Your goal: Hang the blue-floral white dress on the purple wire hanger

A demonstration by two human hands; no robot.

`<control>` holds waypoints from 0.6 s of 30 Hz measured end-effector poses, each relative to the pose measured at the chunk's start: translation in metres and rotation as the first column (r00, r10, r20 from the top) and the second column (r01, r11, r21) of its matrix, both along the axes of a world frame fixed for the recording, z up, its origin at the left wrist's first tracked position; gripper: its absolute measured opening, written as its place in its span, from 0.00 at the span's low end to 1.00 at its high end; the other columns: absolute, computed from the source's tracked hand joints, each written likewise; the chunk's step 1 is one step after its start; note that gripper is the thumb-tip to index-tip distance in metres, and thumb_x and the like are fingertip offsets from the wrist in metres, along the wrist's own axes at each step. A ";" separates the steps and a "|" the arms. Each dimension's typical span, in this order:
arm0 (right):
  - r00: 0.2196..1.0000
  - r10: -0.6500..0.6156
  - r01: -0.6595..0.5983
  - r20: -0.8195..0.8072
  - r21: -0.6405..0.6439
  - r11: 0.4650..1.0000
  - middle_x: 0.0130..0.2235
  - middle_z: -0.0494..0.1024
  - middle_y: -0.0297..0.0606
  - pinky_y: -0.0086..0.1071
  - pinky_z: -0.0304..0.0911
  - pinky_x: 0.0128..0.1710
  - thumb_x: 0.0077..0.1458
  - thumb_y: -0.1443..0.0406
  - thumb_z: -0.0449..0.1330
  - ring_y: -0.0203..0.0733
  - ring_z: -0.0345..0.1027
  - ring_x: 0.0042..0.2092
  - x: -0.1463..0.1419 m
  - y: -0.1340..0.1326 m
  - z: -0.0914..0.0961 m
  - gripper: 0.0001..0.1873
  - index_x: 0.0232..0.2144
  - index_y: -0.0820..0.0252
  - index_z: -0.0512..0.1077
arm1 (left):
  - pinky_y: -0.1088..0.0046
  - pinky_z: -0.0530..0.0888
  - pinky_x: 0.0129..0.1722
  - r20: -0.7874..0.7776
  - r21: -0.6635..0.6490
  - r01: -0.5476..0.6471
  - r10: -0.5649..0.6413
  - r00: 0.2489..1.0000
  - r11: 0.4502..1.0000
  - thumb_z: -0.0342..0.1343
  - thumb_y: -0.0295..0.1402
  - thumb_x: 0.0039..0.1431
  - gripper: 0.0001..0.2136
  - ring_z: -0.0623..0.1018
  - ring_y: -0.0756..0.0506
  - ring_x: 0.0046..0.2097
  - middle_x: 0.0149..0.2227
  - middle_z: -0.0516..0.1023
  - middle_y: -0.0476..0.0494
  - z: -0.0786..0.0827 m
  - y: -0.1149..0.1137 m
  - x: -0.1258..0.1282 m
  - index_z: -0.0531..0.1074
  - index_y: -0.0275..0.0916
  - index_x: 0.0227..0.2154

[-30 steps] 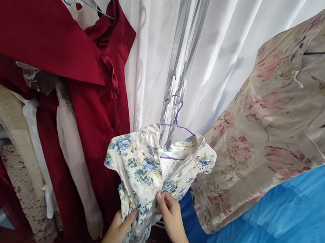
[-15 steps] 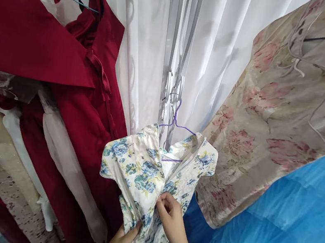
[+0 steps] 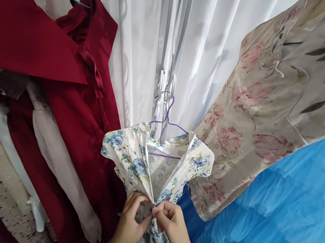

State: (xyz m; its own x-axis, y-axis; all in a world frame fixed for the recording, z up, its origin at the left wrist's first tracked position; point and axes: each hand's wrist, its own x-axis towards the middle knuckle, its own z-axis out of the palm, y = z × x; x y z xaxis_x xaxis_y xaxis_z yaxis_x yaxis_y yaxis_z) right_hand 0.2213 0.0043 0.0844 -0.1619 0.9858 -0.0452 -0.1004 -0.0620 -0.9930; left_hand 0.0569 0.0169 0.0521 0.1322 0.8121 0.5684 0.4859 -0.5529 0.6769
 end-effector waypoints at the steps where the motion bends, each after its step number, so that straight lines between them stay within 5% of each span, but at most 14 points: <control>1: 1.000 0.022 -0.022 0.011 -0.008 1.000 0.14 0.65 0.27 0.27 0.44 0.20 0.56 0.58 0.63 0.30 0.51 0.17 0.002 0.000 0.000 0.15 0.23 0.60 0.68 | 0.69 0.72 0.41 0.011 -0.022 0.026 -0.026 1.000 0.999 0.55 0.33 0.64 0.03 0.75 0.43 0.40 0.35 0.74 0.44 0.001 -0.002 0.013 0.69 0.41 0.35; 6: 0.994 -0.102 0.102 -0.032 -0.009 0.995 0.11 0.64 0.27 0.28 0.43 0.18 0.52 0.58 0.64 0.30 0.50 0.14 0.014 0.012 0.020 0.16 0.19 0.60 0.70 | 0.74 0.68 0.34 -0.008 -0.144 0.089 -0.091 0.996 0.986 0.52 0.28 0.62 0.05 0.74 0.47 0.32 0.28 0.73 0.47 -0.003 -0.001 0.046 0.66 0.40 0.29; 9: 0.973 -0.214 0.222 -0.089 0.093 0.971 0.11 0.63 0.27 0.28 0.46 0.19 0.51 0.60 0.65 0.29 0.49 0.15 0.016 0.033 0.058 0.17 0.16 0.60 0.69 | 0.75 0.68 0.34 -0.061 -0.156 0.089 -0.099 0.993 0.984 0.53 0.23 0.54 0.06 0.74 0.48 0.30 0.26 0.72 0.50 -0.006 0.007 0.047 0.65 0.40 0.27; 14: 0.986 -0.118 0.143 -0.116 0.238 0.961 0.10 0.63 0.27 0.28 0.47 0.20 0.49 0.61 0.67 0.29 0.48 0.15 0.007 0.077 0.131 0.16 0.15 0.60 0.71 | 0.76 0.67 0.32 -0.047 -0.180 0.042 -0.052 0.998 0.983 0.52 0.22 0.50 0.07 0.71 0.50 0.27 0.23 0.68 0.53 -0.001 0.026 0.042 0.63 0.40 0.24; 18: 0.968 -0.161 0.213 -0.191 0.295 0.931 0.11 0.61 0.27 0.28 0.46 0.19 0.47 0.62 0.64 0.30 0.50 0.17 0.001 0.102 0.169 0.15 0.13 0.60 0.70 | 0.75 0.65 0.30 -0.123 -0.312 0.080 -0.124 0.985 0.947 0.52 0.21 0.47 0.07 0.69 0.50 0.26 0.23 0.68 0.52 -0.007 0.025 0.042 0.64 0.40 0.23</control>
State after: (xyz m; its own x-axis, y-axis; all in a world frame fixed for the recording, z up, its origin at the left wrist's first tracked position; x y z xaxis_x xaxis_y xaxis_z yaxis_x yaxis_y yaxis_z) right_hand 0.2221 0.1063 0.2530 0.0472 0.9589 0.2797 -0.2400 0.2827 -0.9287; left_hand 0.0991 0.0418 0.0452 0.2838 0.9212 0.2663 0.5390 -0.3829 0.7502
